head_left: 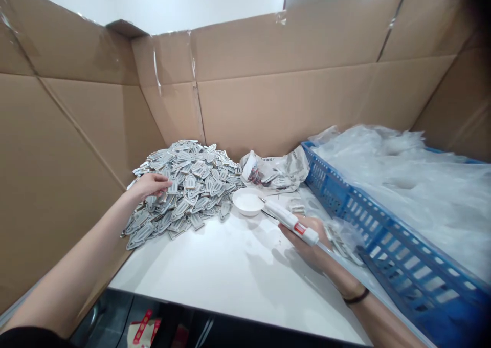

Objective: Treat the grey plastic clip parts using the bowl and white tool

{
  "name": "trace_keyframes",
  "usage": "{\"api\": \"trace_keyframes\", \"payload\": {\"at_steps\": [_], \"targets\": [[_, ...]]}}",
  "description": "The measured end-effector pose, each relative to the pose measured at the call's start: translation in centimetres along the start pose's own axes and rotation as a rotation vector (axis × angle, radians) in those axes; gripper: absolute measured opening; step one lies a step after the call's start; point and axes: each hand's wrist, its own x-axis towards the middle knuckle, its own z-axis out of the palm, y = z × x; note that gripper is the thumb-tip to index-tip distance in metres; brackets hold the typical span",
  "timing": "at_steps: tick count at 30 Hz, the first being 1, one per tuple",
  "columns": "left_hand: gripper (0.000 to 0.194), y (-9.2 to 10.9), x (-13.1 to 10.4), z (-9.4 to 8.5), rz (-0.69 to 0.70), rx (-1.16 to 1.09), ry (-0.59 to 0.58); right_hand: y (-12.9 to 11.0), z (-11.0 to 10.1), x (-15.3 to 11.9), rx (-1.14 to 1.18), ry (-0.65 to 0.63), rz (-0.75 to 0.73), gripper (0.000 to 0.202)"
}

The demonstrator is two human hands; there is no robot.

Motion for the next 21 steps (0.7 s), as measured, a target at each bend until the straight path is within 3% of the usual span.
{"api": "trace_keyframes", "payload": {"at_steps": [3, 5, 8, 10, 12, 16, 19, 21], "targets": [[0.049, -0.6, 0.0, 0.5, 0.038, 0.021, 0.024, 0.1, 0.1, 0.1, 0.0, 0.013, 0.011, 0.034], [0.041, -0.4, -0.2, 0.8, 0.119, 0.148, 0.09, 0.1, 0.1, 0.3, -0.005, 0.044, 0.058, 0.035], [0.028, 0.6, -1.3, 1.5, 0.318, 0.466, 0.279, -0.2, -0.1, 0.5, 0.055, 0.151, 0.251, 0.038], [0.03, 1.7, -2.8, 2.5, 0.456, 0.601, 0.383, -0.4, -0.6, 0.8, 0.102, 0.241, 0.404, 0.039], [0.036, 3.0, -4.6, 4.4, 0.63, 0.706, 0.412, -0.8, -1.3, 1.2, 0.18, 0.319, 0.549, 0.039], [0.031, 5.4, -8.1, 11.3, 0.948, 0.622, 0.243, -1.2, -2.8, 1.6, 0.372, 0.409, 0.69, 0.037], [0.029, 7.4, -9.5, 18.2, 1.139, 0.672, -0.044, -1.0, -3.0, 1.1, 0.402, 0.421, 0.687, 0.041], [0.03, 8.8, -9.7, 22.9, 1.142, 0.683, -0.247, -0.5, -2.6, 0.6, 0.385, 0.443, 0.697, 0.042]]}}
